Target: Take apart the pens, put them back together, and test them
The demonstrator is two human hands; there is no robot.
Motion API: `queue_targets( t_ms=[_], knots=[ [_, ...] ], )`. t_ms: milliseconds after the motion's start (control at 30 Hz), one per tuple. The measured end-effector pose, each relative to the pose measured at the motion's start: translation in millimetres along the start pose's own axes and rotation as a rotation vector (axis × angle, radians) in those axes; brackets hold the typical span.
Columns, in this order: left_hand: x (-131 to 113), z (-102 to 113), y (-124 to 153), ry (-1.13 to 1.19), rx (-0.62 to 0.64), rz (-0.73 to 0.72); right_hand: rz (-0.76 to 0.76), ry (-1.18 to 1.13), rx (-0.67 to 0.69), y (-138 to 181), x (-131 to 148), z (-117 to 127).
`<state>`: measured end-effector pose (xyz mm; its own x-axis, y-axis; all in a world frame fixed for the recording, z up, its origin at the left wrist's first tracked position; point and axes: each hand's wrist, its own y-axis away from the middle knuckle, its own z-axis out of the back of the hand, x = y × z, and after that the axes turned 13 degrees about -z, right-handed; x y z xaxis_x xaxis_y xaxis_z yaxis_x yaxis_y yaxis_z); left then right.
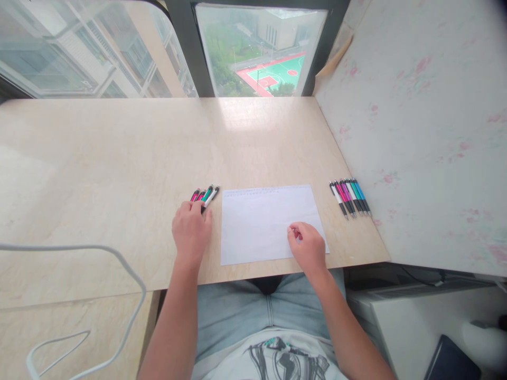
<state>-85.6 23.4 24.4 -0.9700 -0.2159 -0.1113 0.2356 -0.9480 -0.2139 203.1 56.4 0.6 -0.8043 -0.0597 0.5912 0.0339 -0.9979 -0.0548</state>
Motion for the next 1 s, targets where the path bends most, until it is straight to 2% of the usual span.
queue_targets(
  t_ms=[333,500,600,667,767,867,933,1000],
  knots=[
    [-11.7,-1.6,-3.1,0.047,0.069,-0.043,0.002,-0.012,0.026,-1.1,-3.5,-3.4],
    [-11.8,4.5,-2.8,0.195,-0.079,-0.047,-0.006,0.006,0.03,-1.6,-5.1,-7.7],
    [-17.6,11.2,4.2,0.475,-0.155,0.045,-0.019,0.029,0.025,-2.9,-3.9,-9.2],
    [-27.3,14.2,12.2,0.794,-0.134,0.127,-0.03,0.023,0.026,-4.3,-2.4,-8.1],
    [-51.8,16.9,26.4,1.32,-0.023,0.248,-0.051,-0.051,0.042,-6.0,1.6,-3.1],
    [-82.0,19.3,38.9,1.737,0.154,0.367,-0.097,-0.23,0.098,-5.9,8.3,3.4],
    [-100.0,20.1,44.8,1.902,0.268,0.434,-0.161,-0.393,0.171,-4.9,13.9,6.9],
    [-113.9,19.4,49.0,1.99,0.32,0.469,-0.225,-0.545,0.258,-4.1,19.6,9.1]
  ],
)
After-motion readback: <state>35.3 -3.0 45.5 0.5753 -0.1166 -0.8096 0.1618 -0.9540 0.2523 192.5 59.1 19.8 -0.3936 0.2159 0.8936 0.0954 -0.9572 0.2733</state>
